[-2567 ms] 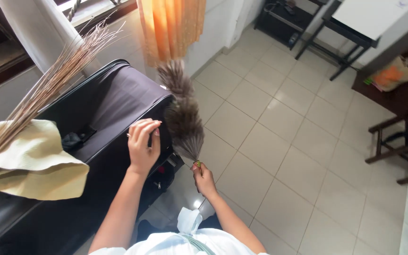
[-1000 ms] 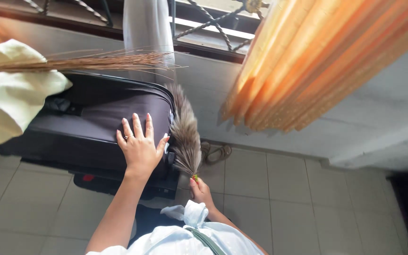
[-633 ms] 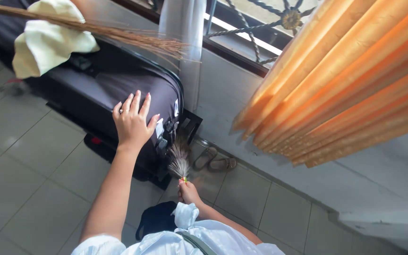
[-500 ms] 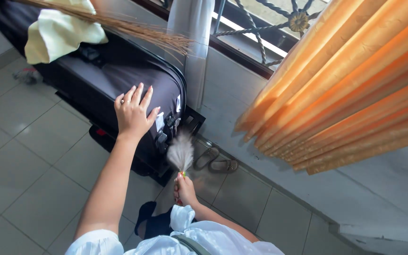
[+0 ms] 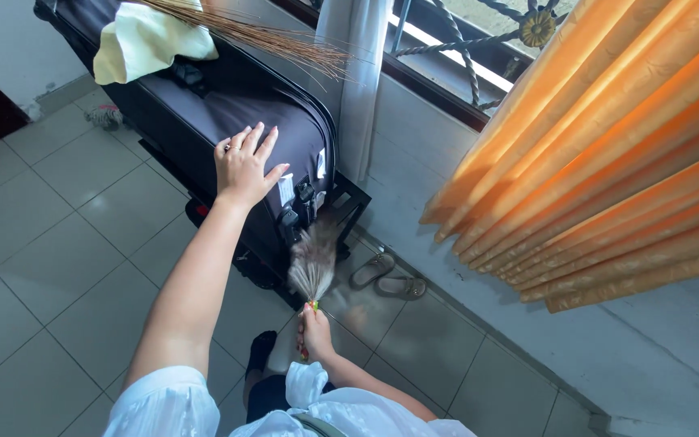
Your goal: The person uses a feather duster to clean the top and sides of a dark brown suitcase. They also handle a traditional straw broom and a cloth, moving them aside to reach different areas of the suitcase before dusting the surface thoroughly.
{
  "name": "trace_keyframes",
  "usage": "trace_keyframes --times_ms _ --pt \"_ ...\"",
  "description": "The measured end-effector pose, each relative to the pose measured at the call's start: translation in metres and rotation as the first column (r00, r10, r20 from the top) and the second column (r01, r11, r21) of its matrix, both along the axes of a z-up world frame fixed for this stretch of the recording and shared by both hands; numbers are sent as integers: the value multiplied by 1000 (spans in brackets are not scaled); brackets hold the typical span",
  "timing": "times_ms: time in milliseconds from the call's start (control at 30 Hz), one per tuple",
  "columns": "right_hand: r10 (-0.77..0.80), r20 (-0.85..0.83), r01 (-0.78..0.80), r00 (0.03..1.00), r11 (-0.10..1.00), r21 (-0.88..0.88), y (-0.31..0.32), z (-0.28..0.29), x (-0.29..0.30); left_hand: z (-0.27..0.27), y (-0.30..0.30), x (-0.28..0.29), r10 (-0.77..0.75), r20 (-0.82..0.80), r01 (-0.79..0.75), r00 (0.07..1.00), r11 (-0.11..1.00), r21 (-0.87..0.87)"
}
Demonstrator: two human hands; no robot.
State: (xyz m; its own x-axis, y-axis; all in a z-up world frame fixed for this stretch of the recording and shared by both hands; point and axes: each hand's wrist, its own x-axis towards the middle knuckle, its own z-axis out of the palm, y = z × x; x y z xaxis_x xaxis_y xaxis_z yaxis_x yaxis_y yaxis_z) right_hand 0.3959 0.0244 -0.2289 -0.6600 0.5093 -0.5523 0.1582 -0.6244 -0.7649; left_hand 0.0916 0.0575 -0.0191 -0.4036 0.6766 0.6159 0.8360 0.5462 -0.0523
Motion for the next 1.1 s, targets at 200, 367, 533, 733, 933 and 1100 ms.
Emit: trace_keyframes --times_ms 200,367,533,733,933,1100 --pt "-3 -123 39 992 954 298 -12 39 3 8 6 11 94 27 -87 995 977 -196" --pt "-40 43 32 998 984 174 -3 33 10 -16 22 13 210 -24 -211 977 957 -198" --pt "-68 6 66 998 978 196 -7 48 8 -14 28 10 225 -31 -227 974 966 -121" --pt "38 -136 10 990 944 331 -18 32 7 -15 25 11 163 10 -162 987 985 -64" --pt "-70 -137 103 988 963 251 -30 33 15 -17 30 7 175 20 -171 984 975 -144" --pt "-22 -84 45 996 960 278 -30 15 20 -19 43 0 184 69 -174 981 976 -131"
